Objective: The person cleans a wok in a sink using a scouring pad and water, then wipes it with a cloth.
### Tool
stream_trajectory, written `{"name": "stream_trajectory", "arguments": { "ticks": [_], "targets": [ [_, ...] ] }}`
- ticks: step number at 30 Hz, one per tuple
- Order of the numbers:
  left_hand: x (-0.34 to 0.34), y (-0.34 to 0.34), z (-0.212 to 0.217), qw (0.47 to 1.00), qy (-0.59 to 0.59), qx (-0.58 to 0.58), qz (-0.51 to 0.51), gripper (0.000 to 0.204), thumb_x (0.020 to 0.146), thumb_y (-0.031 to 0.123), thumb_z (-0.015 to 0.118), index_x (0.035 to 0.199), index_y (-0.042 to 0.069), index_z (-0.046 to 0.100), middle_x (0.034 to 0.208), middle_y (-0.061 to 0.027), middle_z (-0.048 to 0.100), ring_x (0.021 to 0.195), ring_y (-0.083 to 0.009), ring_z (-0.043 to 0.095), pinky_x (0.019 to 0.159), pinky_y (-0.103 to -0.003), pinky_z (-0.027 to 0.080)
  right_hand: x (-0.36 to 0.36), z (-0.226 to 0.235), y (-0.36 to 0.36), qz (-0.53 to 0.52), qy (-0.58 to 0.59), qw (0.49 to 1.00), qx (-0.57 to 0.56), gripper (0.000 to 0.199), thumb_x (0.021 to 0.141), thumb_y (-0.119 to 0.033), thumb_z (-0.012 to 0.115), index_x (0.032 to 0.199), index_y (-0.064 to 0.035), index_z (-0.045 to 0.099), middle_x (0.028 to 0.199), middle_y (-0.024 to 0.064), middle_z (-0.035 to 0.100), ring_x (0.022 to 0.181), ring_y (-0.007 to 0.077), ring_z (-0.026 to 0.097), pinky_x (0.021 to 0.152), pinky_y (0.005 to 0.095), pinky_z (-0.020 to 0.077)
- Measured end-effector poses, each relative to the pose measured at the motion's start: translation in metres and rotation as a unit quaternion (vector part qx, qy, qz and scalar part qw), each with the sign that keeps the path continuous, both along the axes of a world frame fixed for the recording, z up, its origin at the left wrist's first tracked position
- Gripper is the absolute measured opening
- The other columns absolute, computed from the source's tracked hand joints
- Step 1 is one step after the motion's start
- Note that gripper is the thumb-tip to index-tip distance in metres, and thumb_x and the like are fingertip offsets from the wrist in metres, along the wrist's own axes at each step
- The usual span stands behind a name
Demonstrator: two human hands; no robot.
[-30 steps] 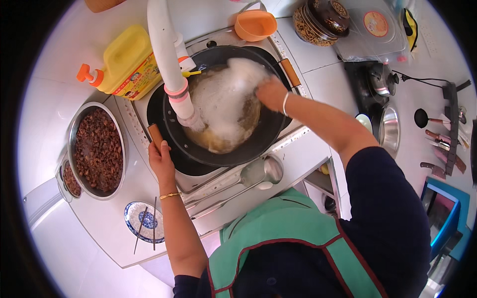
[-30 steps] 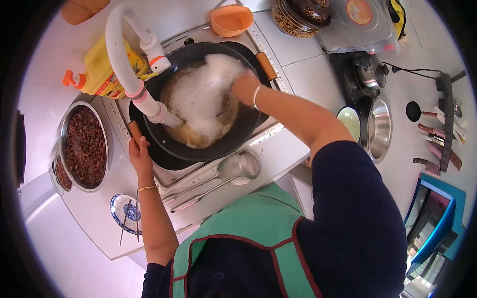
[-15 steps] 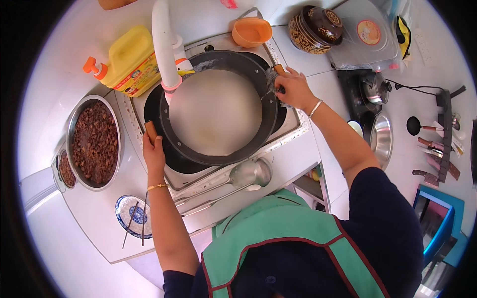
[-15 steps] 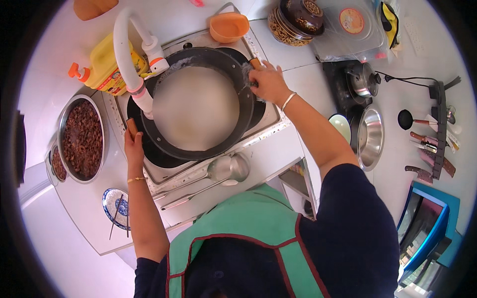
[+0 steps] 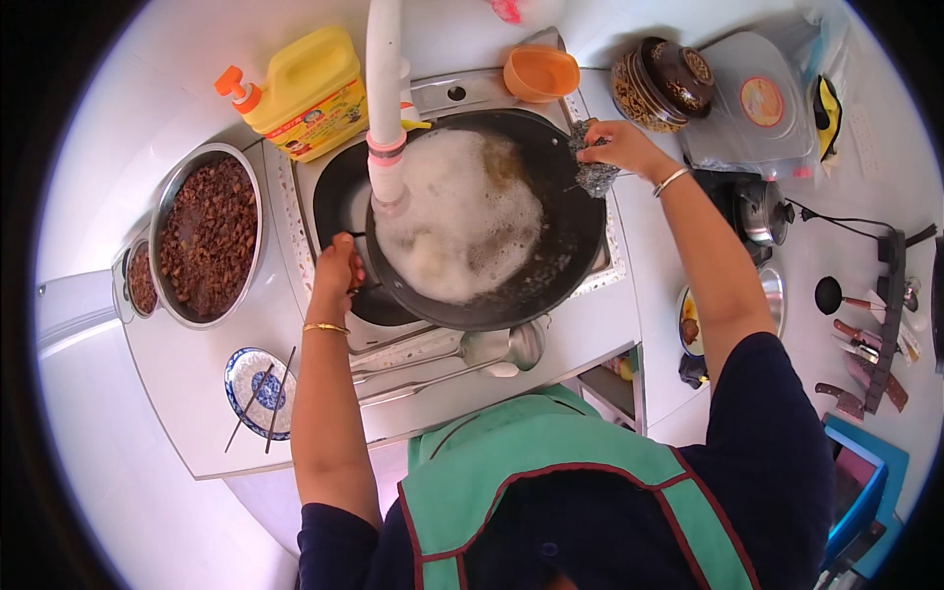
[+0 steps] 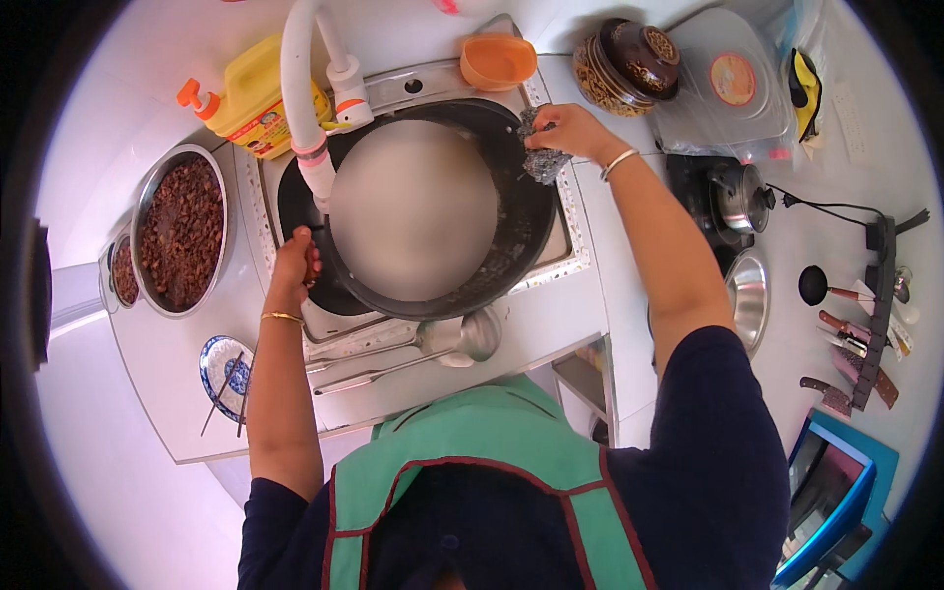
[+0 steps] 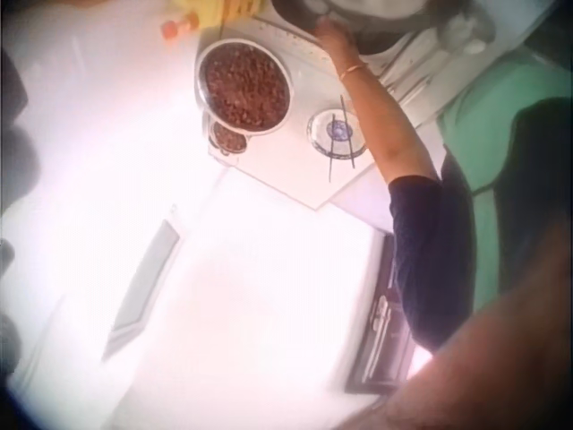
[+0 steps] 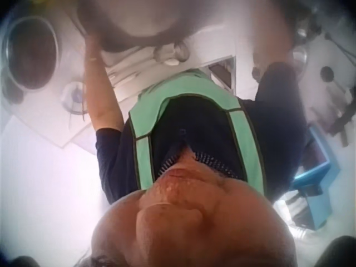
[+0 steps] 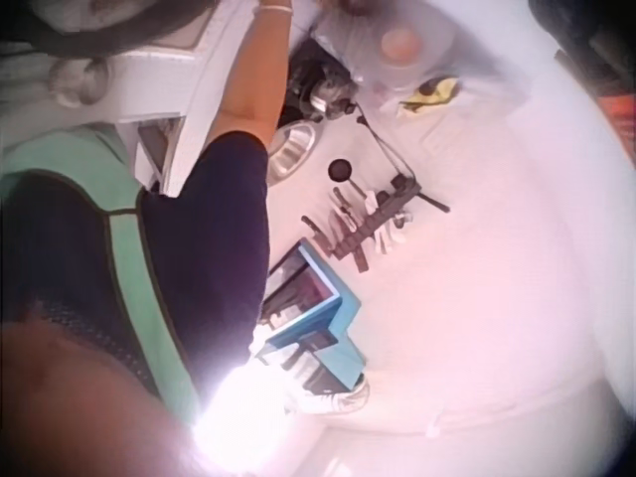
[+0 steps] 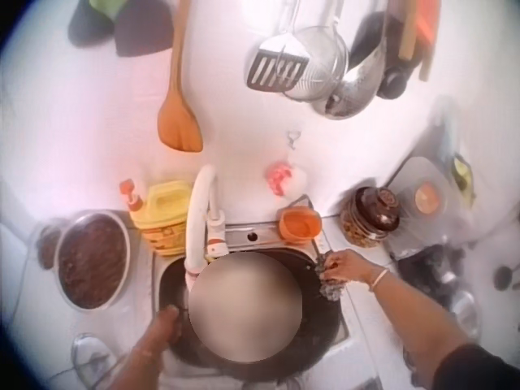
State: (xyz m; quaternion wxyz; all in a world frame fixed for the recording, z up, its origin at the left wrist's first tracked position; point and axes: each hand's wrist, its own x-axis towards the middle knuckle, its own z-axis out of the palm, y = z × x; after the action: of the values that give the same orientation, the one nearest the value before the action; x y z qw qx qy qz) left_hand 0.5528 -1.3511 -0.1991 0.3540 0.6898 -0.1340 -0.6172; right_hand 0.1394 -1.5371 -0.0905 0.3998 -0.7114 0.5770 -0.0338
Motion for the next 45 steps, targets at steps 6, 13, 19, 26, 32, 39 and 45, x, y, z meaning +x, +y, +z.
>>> {"name": "stream_trajectory", "arguments": {
  "ticks": [6, 13, 19, 26, 32, 39, 45],
  "targets": [
    [-0.042, 0.027, -0.017, 0.978, 0.111, 0.163, -0.072, 0.032, 0.089, 0.041, 0.048, 0.070, 0.015, 0.049, 0.060, 0.0027, 0.050, 0.053, -0.0110, 0.047, 0.057, -0.035, 0.037, 0.017, 0.057, -0.030, 0.096, 0.150, 0.984, -0.005, 0.025, 0.068, -0.027, 0.073, 0.072, -0.0038, 0.065, 0.064, 0.0035, 0.059, 0.063, 0.0131, 0.052, 0.059, 0.0281, 0.0417],
    [-0.087, 0.035, -0.023, 0.943, 0.248, 0.187, -0.116, 0.031, 0.092, 0.037, 0.045, 0.070, 0.015, 0.046, 0.060, 0.0020, 0.047, 0.058, -0.0111, 0.045, 0.069, -0.038, 0.037, 0.035, 0.114, -0.051, 0.108, 0.262, 0.958, 0.040, 0.028, 0.066, -0.029, 0.074, 0.070, -0.0029, 0.063, 0.059, 0.0036, 0.053, 0.060, 0.0139, 0.050, 0.059, 0.0295, 0.0411],
    [-0.115, 0.031, -0.027, 0.904, 0.356, 0.171, -0.163, 0.029, 0.093, 0.036, 0.045, 0.071, 0.018, 0.045, 0.057, 0.0070, 0.044, 0.052, -0.0061, 0.040, 0.054, -0.027, 0.033, 0.077, 0.169, -0.057, 0.160, 0.383, 0.910, -0.024, 0.033, 0.067, -0.035, 0.072, 0.078, -0.0046, 0.067, 0.068, 0.0071, 0.062, 0.064, 0.0165, 0.055, 0.061, 0.0318, 0.0445],
    [-0.140, 0.024, -0.022, 0.848, 0.474, 0.197, -0.130, 0.031, 0.092, 0.036, 0.047, 0.068, 0.017, 0.046, 0.054, 0.0075, 0.043, 0.047, -0.0054, 0.039, 0.043, -0.022, 0.027, 0.087, 0.195, -0.072, 0.182, 0.395, 0.896, -0.092, 0.031, 0.069, -0.032, 0.070, 0.068, -0.0031, 0.060, 0.057, 0.0054, 0.053, 0.057, 0.0150, 0.048, 0.055, 0.0308, 0.0403],
    [-0.064, 0.007, 0.021, 0.974, 0.169, 0.134, -0.066, 0.028, 0.089, 0.039, 0.049, 0.072, 0.016, 0.048, 0.057, 0.0043, 0.047, 0.045, -0.0086, 0.043, 0.043, -0.023, 0.030, 0.050, 0.171, -0.030, 0.085, 0.218, 0.961, -0.144, 0.028, 0.071, -0.030, 0.072, 0.070, -0.0043, 0.060, 0.059, 0.0004, 0.052, 0.057, 0.0097, 0.046, 0.055, 0.0260, 0.0386],
    [0.014, 0.007, 0.006, 0.995, -0.068, -0.079, -0.008, 0.034, 0.092, 0.030, 0.047, 0.109, 0.001, 0.052, 0.056, -0.0029, 0.048, 0.038, -0.0120, 0.045, 0.038, -0.024, 0.039, 0.010, -0.005, 0.029, -0.157, -0.121, 0.979, -0.043, 0.019, 0.073, -0.019, 0.074, 0.071, -0.0046, 0.061, 0.069, -0.0059, 0.056, 0.066, 0.0039, 0.049, 0.062, 0.0188, 0.0401],
    [0.023, 0.008, 0.007, 0.960, -0.258, -0.111, -0.016, 0.029, 0.089, 0.028, 0.053, 0.087, 0.000, 0.052, 0.056, -0.0043, 0.051, 0.040, -0.0123, 0.048, 0.039, -0.026, 0.039, 0.011, -0.065, 0.070, -0.203, -0.152, 0.967, -0.021, 0.023, 0.073, -0.021, 0.074, 0.075, -0.0036, 0.060, 0.075, -0.0020, 0.059, 0.072, 0.0067, 0.051, 0.069, 0.0218, 0.0427]
  ]
}}
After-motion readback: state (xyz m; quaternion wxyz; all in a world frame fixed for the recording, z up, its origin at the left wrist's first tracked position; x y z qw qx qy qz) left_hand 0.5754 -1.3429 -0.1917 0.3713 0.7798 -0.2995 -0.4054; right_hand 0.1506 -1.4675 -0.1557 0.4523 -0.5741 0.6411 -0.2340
